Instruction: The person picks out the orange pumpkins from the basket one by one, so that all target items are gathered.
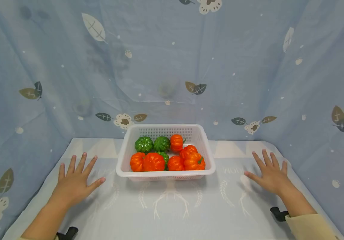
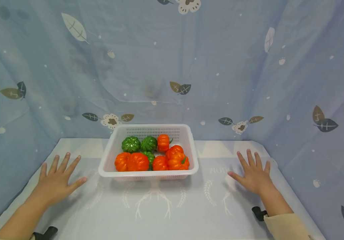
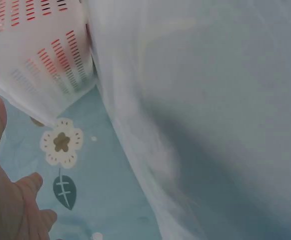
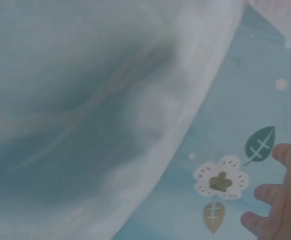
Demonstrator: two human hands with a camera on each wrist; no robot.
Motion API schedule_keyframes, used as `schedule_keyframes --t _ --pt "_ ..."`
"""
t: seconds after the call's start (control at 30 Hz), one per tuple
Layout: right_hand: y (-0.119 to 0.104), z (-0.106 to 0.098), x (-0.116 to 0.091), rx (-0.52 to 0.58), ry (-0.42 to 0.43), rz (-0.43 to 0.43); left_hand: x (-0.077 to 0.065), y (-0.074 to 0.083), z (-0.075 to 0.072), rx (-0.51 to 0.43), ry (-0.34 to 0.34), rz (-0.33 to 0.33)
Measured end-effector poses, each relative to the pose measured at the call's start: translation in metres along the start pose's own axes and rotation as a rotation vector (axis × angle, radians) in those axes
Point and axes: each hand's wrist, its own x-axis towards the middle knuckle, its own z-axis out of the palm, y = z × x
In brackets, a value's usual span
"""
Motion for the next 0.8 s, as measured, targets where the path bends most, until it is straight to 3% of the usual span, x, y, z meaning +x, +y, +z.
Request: schedule_keyframes --t 0.27,0.6,0.8 --pt "-0.022 -0.007 0.006 0.070 0.020 -0.051 -0.003 0.018 -0.005 -0.039 0.008 0.009" --pt "-0.055 -0.007 0.017 0.114 0.108 -0.137 -0.002 0.042 -0.012 -0.081 0.034 0.042" --pt "-0.069 -0.002 0.027 0.155 0.150 -0.182 0.005 0.052 -0.012 -0.135 0.087 0.103"
